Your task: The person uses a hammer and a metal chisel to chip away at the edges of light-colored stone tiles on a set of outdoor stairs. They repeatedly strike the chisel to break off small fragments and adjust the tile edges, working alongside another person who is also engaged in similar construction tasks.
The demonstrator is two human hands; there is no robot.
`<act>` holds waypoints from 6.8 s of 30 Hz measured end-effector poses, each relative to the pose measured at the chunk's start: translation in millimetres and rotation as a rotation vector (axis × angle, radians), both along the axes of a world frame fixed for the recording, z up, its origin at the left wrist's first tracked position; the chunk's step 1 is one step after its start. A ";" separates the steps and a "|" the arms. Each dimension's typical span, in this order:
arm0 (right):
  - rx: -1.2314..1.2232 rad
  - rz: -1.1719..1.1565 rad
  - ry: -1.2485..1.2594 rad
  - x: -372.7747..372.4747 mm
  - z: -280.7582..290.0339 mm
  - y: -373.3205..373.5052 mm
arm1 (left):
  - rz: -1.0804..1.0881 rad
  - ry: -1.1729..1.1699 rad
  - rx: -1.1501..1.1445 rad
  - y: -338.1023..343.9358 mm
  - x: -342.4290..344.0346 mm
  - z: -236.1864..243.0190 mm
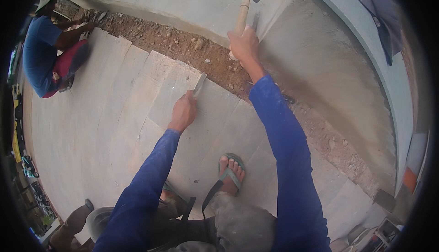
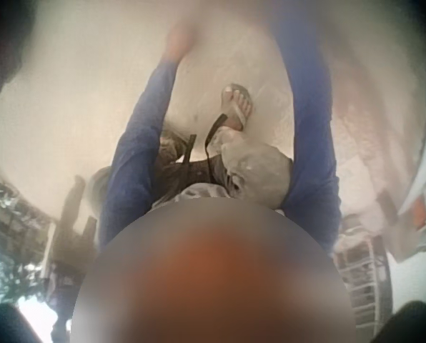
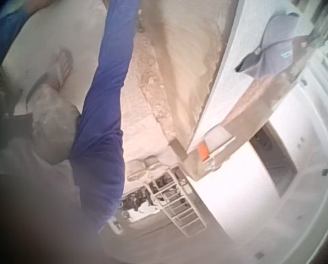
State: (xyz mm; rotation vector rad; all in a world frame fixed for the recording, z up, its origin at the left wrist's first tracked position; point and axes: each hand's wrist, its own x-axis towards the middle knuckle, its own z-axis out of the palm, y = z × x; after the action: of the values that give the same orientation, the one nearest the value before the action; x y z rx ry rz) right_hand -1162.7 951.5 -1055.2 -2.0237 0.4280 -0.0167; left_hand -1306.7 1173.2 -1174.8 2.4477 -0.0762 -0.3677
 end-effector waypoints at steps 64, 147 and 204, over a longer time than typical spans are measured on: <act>-0.360 0.329 -0.055 -143.7 -23.1 15.3 | -0.253 0.007 0.167 10.1 44.8 12.9; -0.056 -0.181 0.212 -278.7 13.1 -60.4 | -0.254 -0.025 -0.070 -92.5 -61.2 14.2; -0.010 -0.147 0.247 -299.5 18.2 -55.3 | 0.293 0.537 -0.448 -69.5 -80.9 94.1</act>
State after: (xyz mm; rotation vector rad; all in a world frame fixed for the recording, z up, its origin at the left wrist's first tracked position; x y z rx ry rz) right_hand -1462.1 896.2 -1037.0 -2.0078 0.7335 0.1428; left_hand -1387.6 1103.7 -1080.7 1.8194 0.3847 -0.7674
